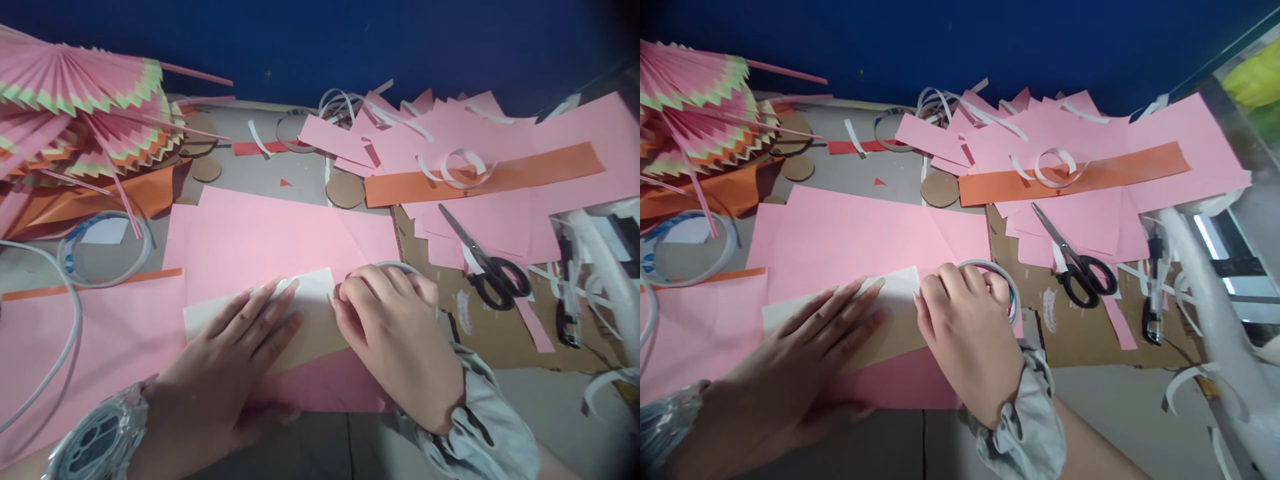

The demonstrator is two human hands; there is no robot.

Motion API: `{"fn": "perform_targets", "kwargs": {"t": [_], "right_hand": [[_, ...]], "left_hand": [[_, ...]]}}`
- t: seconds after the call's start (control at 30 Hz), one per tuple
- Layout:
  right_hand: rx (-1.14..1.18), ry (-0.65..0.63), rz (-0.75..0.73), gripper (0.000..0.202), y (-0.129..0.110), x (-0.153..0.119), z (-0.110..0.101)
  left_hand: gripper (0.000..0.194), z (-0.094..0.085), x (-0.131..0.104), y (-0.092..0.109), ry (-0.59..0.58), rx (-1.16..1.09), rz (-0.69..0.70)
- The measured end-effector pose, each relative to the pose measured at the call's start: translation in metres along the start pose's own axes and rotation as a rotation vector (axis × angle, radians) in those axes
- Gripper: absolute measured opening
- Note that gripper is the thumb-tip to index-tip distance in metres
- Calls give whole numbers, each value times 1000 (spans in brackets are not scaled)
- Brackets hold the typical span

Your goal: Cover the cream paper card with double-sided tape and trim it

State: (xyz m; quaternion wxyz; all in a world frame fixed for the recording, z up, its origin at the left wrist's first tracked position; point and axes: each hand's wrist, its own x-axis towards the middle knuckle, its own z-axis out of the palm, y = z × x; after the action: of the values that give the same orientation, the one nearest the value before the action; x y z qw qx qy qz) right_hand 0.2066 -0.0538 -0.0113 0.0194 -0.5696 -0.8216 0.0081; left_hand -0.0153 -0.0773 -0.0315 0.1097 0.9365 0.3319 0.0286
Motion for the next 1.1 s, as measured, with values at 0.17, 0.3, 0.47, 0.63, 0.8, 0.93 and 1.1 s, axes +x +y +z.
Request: {"fn": "perform_targets", "kwargs": {"t": [0.17,0.3,0.47,0.63,0.8,0.93,1.1], "right_hand": [[35,-1,3,11,1,0,0],[58,-1,7,13,1,0,0],[193,0,-26,12,5,-2,-1],[422,-5,-136,12,6,-8,-6],[503,71,-287,13,2,-13,-10],[510,68,-266,13,3,-12,-12],[478,72,-221,16,4,-11,-14]], "left_hand": [[80,0,0,-2,12,7,8],[81,0,0,-1,54,8,17],[68,-10,1,6,129,-165,-74],[58,-21,4,3,206,-298,-239],[68,-17,3,3,199,-322,-366],[67,-18,5,8,139,-448,-419],[52,-24,6,8,83,-540,-396]]}}
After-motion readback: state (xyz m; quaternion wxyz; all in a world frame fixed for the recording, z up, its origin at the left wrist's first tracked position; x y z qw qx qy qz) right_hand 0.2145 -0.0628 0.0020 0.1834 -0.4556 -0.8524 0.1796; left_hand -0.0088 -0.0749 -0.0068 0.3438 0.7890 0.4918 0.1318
